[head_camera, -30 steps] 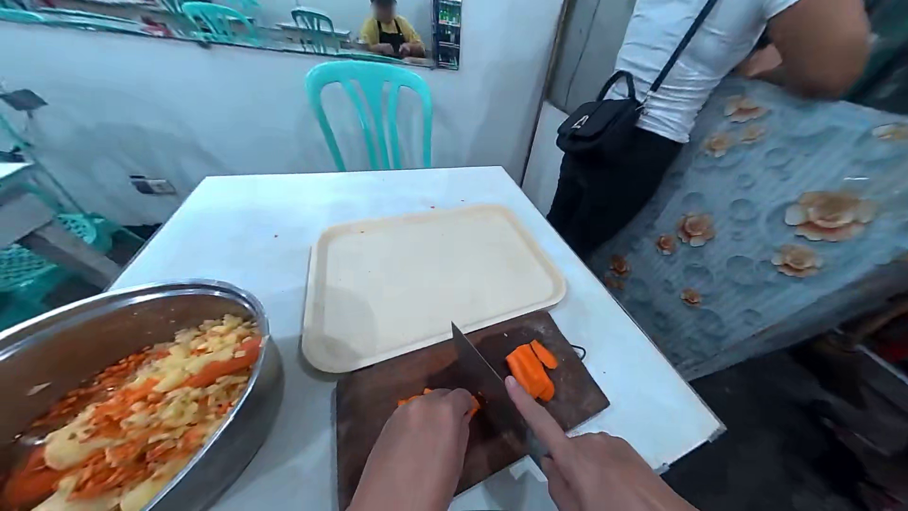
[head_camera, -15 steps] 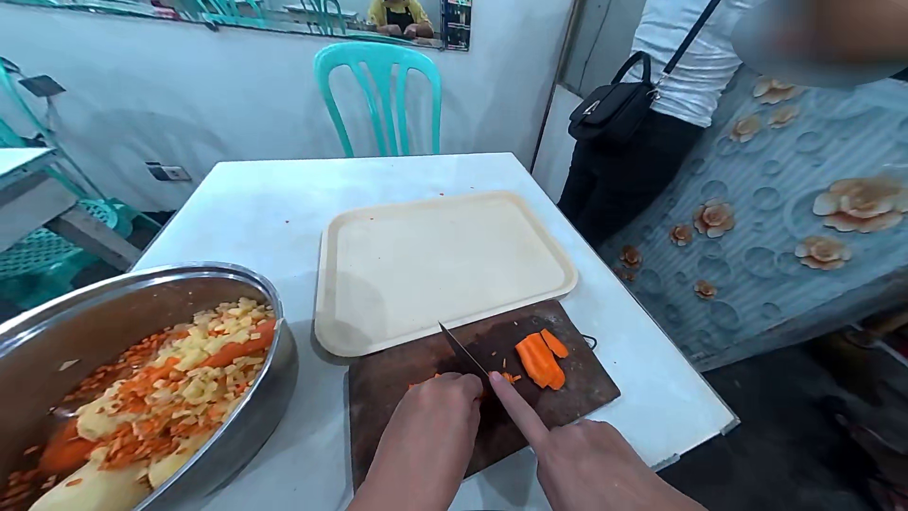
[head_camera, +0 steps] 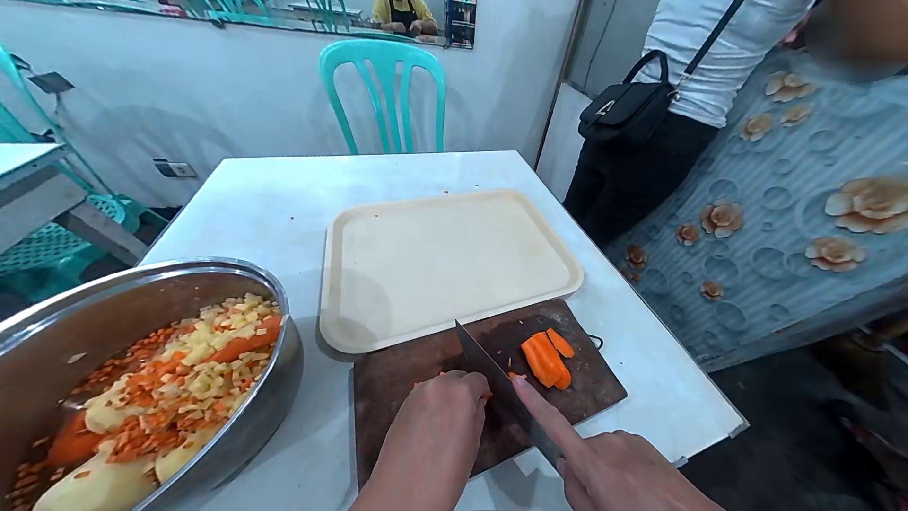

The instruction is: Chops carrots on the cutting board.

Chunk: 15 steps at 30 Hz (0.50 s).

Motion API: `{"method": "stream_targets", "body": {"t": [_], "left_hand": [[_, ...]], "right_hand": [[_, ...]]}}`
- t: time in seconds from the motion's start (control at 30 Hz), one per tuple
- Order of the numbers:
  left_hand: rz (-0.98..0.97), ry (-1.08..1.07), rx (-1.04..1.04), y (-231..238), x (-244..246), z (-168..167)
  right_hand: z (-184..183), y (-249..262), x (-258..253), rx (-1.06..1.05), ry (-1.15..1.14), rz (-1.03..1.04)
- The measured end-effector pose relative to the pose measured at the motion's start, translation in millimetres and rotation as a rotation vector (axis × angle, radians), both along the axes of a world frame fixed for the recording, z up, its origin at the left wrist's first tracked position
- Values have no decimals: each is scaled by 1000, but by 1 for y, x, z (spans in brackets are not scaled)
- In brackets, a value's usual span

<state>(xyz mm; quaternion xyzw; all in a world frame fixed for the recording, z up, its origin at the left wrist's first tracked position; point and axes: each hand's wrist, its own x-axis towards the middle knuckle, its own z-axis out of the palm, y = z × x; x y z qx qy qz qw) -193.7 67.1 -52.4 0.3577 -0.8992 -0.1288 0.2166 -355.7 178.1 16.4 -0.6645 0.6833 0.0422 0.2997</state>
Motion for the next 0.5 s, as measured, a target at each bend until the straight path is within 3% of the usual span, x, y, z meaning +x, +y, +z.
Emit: {"method": "stream_targets", "body": {"t": [0.2, 0.4, 0.5], "left_hand": [[3, 15, -39, 0, 0, -3], [3, 36, -41, -1, 0, -5], [12, 48, -62, -1, -1, -9]], "right_hand": [[-11, -13, 14, 24, 95, 32], [-26, -7, -12, -28, -192, -85], [-26, -5, -13, -15, -174, -93]]}}
